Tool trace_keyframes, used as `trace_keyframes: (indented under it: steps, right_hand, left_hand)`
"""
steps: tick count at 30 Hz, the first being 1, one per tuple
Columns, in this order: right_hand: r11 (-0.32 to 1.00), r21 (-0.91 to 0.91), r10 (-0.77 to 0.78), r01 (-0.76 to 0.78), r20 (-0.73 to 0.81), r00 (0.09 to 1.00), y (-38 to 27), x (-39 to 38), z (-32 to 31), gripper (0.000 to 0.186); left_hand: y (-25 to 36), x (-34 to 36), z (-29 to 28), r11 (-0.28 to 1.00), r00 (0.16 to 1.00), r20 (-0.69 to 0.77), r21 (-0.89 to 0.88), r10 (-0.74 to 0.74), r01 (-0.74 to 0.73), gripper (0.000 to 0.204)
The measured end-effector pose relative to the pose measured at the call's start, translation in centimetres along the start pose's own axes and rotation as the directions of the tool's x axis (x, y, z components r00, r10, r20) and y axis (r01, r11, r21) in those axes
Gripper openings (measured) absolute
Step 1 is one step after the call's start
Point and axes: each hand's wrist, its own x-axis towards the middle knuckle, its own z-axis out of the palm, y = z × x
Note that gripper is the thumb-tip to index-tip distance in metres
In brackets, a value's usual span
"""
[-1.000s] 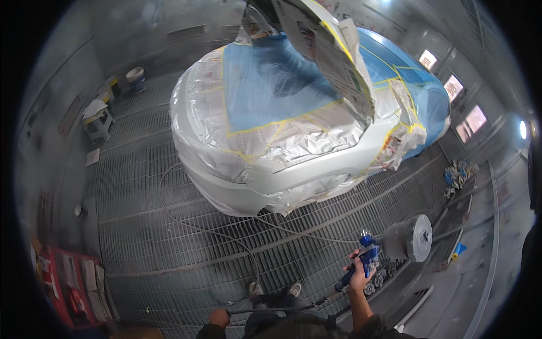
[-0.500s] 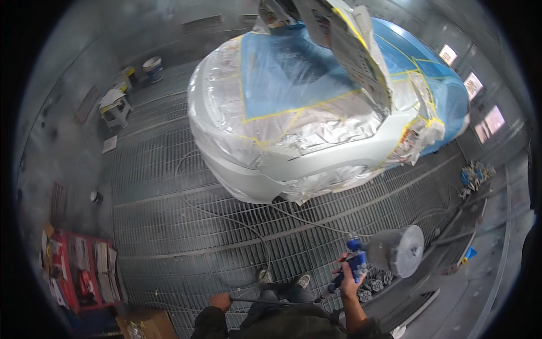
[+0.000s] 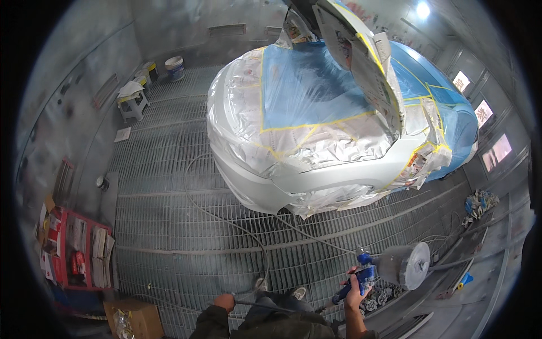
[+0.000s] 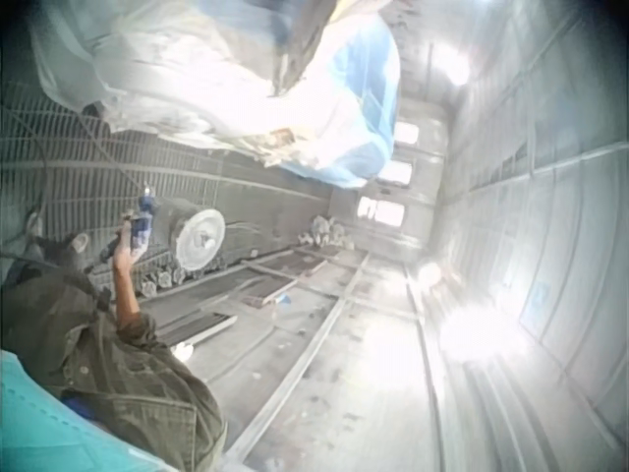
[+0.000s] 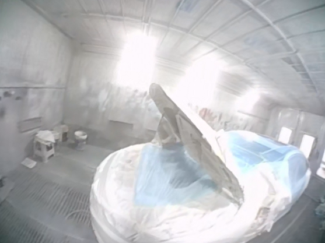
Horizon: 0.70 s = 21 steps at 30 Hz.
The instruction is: The person applies masking tape and newspaper to a car, then uses a spray gun to paint the exposed surfaces. After painting, the person removes the masking materials to reveal the finished paint job.
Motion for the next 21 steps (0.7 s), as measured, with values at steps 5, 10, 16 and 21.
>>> trace_keyframes:
  steps: [5,10,16,21]
  right_hand:
    - [0.999,0.015,0.028,-0.029,0.057,0.998,-1.3,-0.3,0.2,0.023]
    - [0.992,0.106,0.055,-0.064,0.082,0.995,-0.6,0.5,0.7,0.021]
    - [0.991,0.135,0.014,-0.007,-0.050,0.999,0.0,1.3,-1.6,0.021]
    - [0.990,0.134,-0.024,0.040,-0.119,0.993,0.1,1.6,-2.9,0.024]
  left_hand:
    - [1.9,1.0,-1.7,0.997,0.984,0.161,-0.006,0.078,-0.078,0.024]
    - [-3.6,4.7,5.5,0.983,0.984,-0.123,-0.121,0.125,-0.140,0.029]
    - [-4.0,5.5,4.5,0.967,0.978,0.000,-0.147,0.209,-0.207,0.025]
    - [-1.7,5.1,2.8,0.986,0.991,-0.033,-0.098,0.129,-0.132,0.023]
